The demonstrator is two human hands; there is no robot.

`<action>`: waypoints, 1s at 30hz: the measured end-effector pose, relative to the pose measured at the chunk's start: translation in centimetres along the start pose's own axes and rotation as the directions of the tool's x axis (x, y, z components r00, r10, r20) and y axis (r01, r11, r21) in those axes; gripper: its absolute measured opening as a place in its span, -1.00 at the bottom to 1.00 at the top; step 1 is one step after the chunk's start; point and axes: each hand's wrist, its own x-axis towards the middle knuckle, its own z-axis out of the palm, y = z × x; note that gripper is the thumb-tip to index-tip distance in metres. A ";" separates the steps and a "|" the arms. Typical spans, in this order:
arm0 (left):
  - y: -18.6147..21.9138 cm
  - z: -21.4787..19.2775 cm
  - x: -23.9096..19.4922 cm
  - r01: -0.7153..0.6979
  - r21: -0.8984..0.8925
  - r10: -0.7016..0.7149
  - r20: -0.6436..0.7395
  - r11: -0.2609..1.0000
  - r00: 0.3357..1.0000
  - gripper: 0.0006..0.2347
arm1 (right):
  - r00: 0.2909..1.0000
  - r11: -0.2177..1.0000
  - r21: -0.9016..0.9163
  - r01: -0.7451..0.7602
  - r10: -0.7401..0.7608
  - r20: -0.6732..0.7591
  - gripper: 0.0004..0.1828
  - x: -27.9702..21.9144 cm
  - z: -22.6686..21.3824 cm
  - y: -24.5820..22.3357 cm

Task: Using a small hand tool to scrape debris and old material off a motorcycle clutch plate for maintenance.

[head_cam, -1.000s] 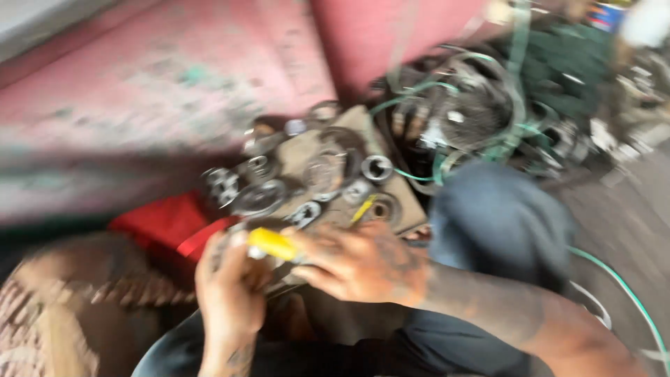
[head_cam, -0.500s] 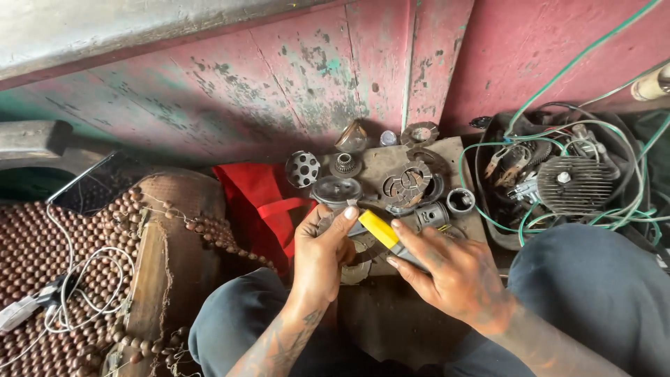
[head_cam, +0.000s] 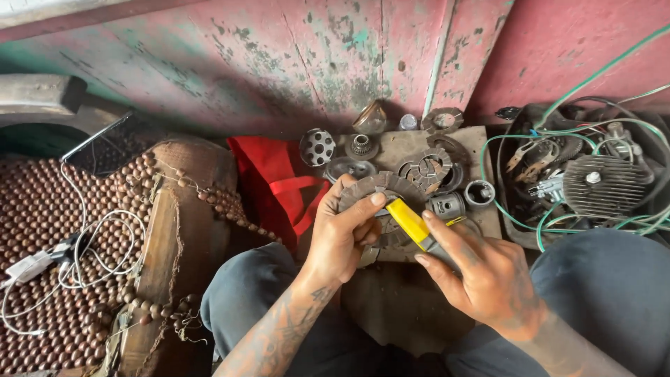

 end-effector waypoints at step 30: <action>0.3 0.4 -1.3 -0.073 0.129 0.088 -0.114 0.989 0.990 -0.65 | 0.997 0.979 -0.194 0.056 -0.065 -0.039 -0.43 -0.8 0.1 -0.1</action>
